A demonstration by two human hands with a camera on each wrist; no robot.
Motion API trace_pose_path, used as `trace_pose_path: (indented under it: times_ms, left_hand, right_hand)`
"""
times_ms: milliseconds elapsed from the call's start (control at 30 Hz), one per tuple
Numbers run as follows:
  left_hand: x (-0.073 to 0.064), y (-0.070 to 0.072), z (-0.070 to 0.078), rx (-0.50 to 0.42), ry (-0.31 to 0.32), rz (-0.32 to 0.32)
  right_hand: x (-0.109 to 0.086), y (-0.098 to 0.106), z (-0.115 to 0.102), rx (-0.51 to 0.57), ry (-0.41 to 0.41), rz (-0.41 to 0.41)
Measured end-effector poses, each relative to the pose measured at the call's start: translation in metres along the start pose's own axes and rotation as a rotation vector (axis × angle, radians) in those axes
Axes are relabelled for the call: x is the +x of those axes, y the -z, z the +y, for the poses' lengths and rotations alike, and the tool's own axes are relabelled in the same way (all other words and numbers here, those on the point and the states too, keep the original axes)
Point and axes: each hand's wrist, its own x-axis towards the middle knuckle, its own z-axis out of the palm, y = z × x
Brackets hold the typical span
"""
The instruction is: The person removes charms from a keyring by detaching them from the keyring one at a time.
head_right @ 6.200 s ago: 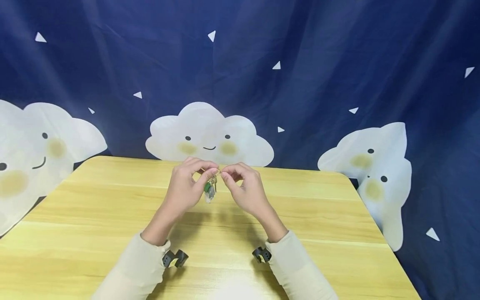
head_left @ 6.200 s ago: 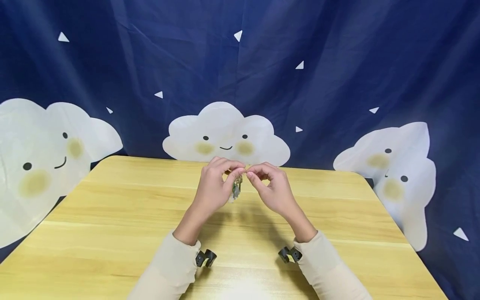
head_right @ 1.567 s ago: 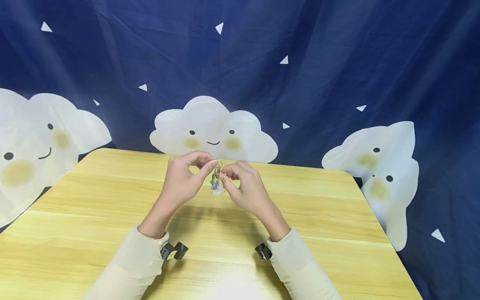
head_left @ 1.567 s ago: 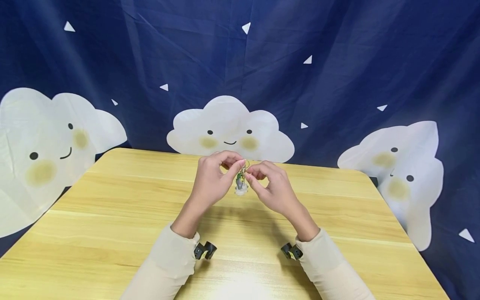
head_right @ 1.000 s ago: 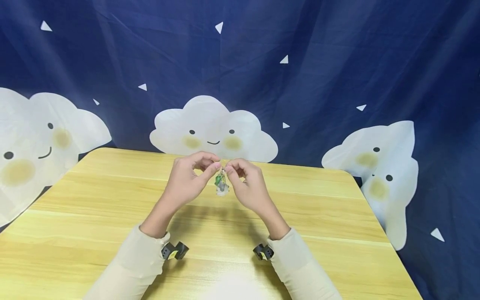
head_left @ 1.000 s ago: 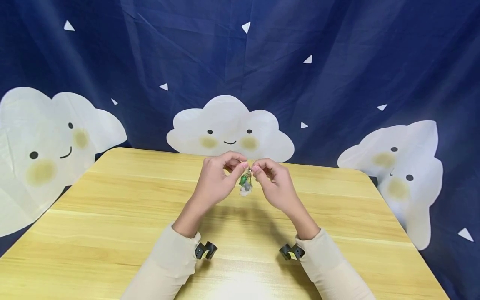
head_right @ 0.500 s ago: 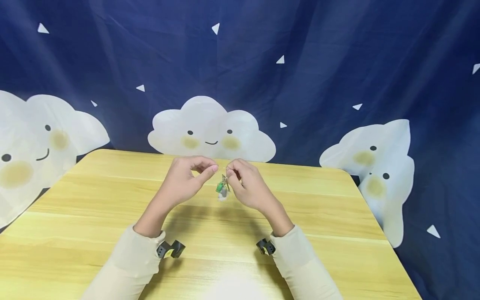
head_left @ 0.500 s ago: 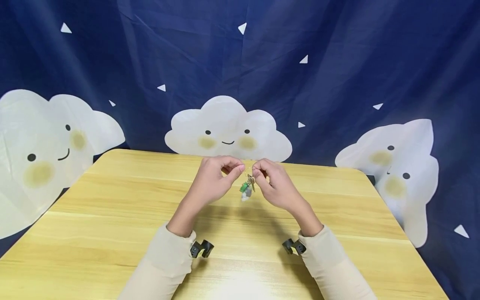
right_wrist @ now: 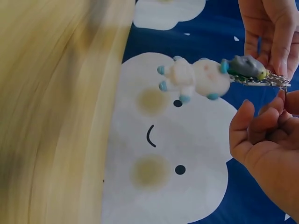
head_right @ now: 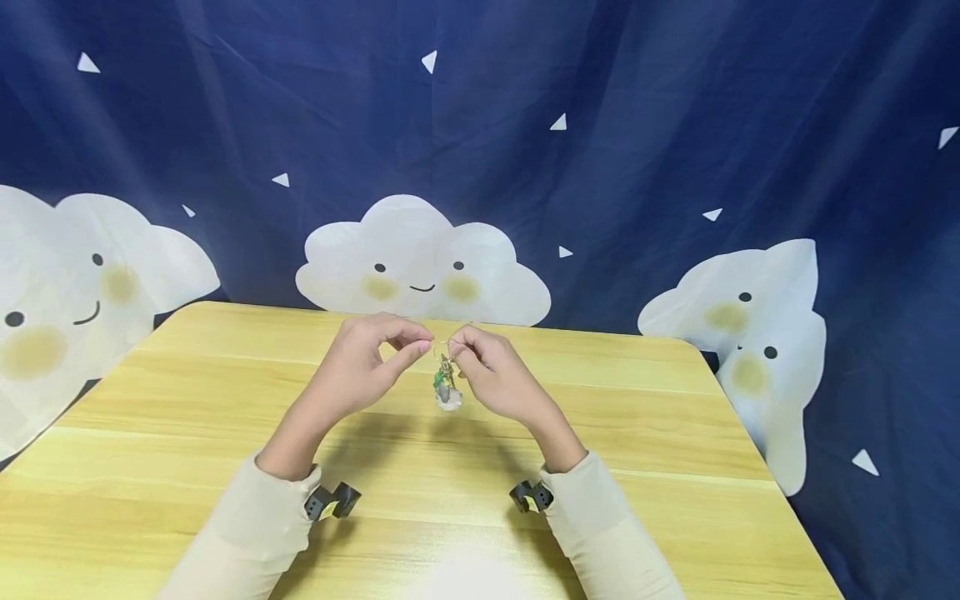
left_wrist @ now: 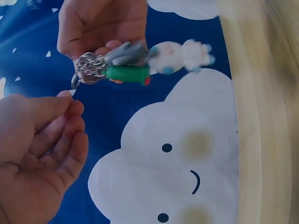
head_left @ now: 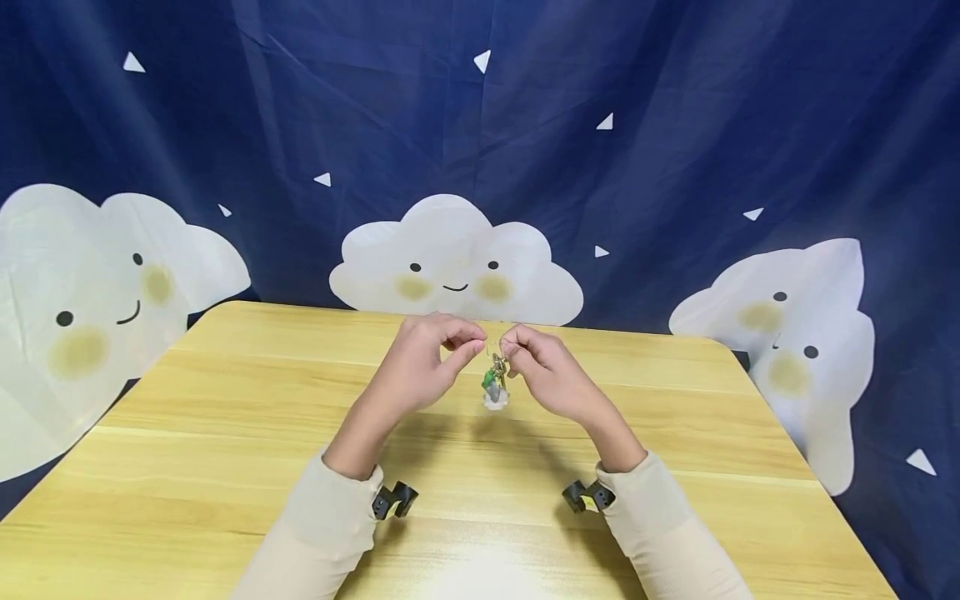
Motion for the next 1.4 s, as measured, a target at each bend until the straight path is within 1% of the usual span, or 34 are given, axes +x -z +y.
trace_pose_path:
  times_ms: [67, 133, 233, 333, 400, 500, 533, 600, 667, 733, 867, 967, 1100, 1233, 1333, 1400]
  left_hand:
    - [-0.002, 0.0, -0.002, 0.046, -0.081, -0.008]
    - [-0.004, 0.001, -0.004, 0.089, -0.18, -0.006]
    - [-0.007, 0.001, -0.008, 0.152, -0.341, 0.014]
    - [-0.009, 0.002, -0.012, 0.216, -0.477, 0.037]
    - [-0.009, 0.002, -0.014, 0.282, -0.549, 0.047]
    - [-0.009, 0.002, -0.016, 0.407, -0.635, 0.054]
    - [-0.008, 0.002, -0.016, 0.44, -0.656, 0.053]
    - [-0.008, 0.001, -0.018, 0.464, -0.678, 0.052]
    - [-0.009, 0.0, -0.02, 0.439, -0.669, 0.053]
    - [-0.01, -0.002, -0.021, 0.369, -0.624, 0.049]
    - [-0.012, -0.005, -0.025, 0.203, -0.476, 0.041]
    - [-0.013, -0.007, -0.027, 0.108, -0.368, 0.061]
    - [-0.013, -0.009, -0.025, 0.024, -0.246, 0.113]
    - [-0.012, -0.011, -0.021, -0.055, -0.118, 0.154]
    - [-0.011, -0.012, -0.017, -0.11, -0.027, 0.161]
    - [-0.011, -0.013, -0.015, -0.144, 0.018, 0.158]
  right_hand:
    - [0.0, 0.0, -0.001, 0.057, -0.03, -0.02]
    - [0.0, 0.0, -0.002, 0.112, -0.054, -0.045]
    - [0.0, -0.001, -0.003, 0.186, -0.085, -0.085]
    - [-0.001, -0.001, -0.003, 0.226, -0.107, -0.116]
    - [-0.001, -0.002, -0.002, 0.243, -0.12, -0.129]
    - [-0.001, -0.002, -0.001, 0.254, -0.133, -0.14]
    - [-0.001, -0.003, -0.001, 0.247, -0.14, -0.136]
    - [-0.001, -0.002, -0.001, 0.212, -0.15, -0.117]
    - [-0.002, -0.002, -0.001, 0.161, -0.154, -0.085]
    - [-0.002, -0.002, 0.001, 0.104, -0.144, -0.05]
    - [-0.001, -0.002, 0.003, 0.045, -0.088, -0.012]
    - [-0.001, -0.003, 0.001, 0.028, -0.039, -0.012]
    - [-0.001, -0.004, 0.0, 0.011, 0.025, -0.009]
    - [-0.001, -0.005, -0.002, -0.008, 0.086, 0.012]
    - [-0.001, -0.005, -0.002, -0.053, 0.147, 0.058]
    - [-0.001, -0.005, -0.002, -0.085, 0.188, 0.095]
